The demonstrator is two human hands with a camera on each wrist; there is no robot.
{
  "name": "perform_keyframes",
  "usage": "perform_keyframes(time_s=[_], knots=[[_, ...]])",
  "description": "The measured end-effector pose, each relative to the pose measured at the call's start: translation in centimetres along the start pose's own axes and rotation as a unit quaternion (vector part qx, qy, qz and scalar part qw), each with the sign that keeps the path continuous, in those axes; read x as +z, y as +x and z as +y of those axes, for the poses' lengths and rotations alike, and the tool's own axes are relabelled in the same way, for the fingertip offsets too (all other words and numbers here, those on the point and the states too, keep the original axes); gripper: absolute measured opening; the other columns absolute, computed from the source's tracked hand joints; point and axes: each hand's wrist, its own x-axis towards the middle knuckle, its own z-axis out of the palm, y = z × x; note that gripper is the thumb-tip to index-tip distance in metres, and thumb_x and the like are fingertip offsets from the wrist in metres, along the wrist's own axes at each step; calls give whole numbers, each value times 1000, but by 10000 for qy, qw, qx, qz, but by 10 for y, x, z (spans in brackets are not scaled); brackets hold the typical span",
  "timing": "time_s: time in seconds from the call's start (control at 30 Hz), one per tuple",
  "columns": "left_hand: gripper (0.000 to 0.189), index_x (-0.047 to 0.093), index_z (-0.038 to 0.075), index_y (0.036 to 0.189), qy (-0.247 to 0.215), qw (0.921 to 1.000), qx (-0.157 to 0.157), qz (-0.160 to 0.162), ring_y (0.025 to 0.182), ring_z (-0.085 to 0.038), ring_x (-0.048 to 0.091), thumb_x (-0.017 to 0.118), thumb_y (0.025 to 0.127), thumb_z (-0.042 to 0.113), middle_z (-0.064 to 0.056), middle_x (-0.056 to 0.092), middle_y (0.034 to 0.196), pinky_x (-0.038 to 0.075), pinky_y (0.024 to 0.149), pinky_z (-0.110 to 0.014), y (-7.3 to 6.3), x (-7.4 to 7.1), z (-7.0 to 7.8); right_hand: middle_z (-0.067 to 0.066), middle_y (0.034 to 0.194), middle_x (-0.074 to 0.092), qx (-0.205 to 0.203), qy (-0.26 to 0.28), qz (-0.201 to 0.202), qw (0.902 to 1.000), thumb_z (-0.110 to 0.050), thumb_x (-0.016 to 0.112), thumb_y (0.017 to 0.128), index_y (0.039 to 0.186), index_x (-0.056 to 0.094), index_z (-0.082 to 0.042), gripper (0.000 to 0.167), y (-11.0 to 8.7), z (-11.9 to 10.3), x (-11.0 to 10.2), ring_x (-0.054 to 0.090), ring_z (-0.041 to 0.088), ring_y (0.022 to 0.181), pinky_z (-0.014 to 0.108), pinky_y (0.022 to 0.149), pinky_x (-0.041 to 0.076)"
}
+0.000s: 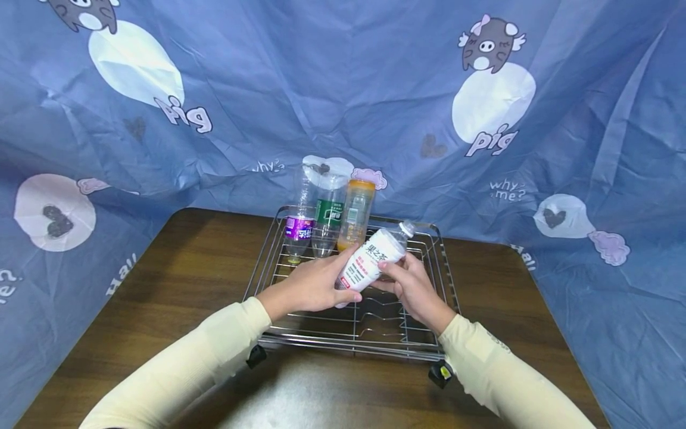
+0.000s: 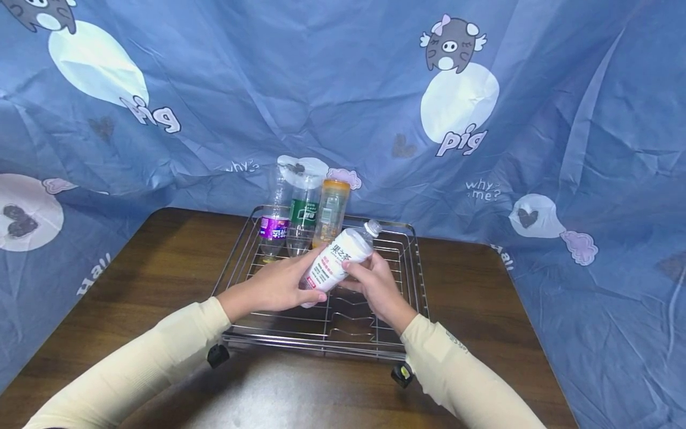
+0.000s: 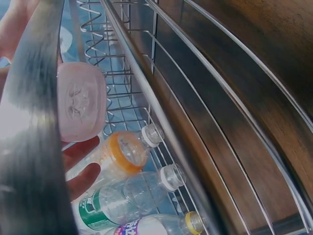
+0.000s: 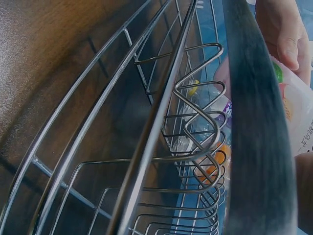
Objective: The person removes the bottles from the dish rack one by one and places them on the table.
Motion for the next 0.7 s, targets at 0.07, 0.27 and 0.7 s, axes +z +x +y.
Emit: perform_keyframes(time_s=[0.07, 0.27, 0.7], knots=[[105, 14, 19, 163, -10, 10000, 5, -5, 84, -13, 64, 71, 86, 61, -5, 66, 121, 53, 70, -32, 0, 0, 0, 11, 115, 61, 8, 16, 19, 10000, -1, 55, 92, 137, 39, 13, 50, 0, 0, 0, 67, 21, 101, 51, 91, 56], [105, 15, 20, 163, -67, 10000, -7, -23, 82, -13, 64, 72, 85, 60, -5, 66, 120, 53, 68, -33, -1, 0, -1, 12, 115, 62, 55, -18, 1, 10000, -2, 56, 93, 138, 39, 13, 50, 0, 1, 1, 68, 22, 101, 50, 91, 56], [104, 19, 21, 162, -85, 10000, 7, 4, 79, -11, 63, 76, 83, 58, 0, 67, 106, 52, 64, -32, -1, 0, -2, 18, 119, 61, 94, -141, -38, 9998, -3, 59, 94, 138, 39, 13, 51, 2, 3, 0, 68, 23, 102, 51, 90, 57]])
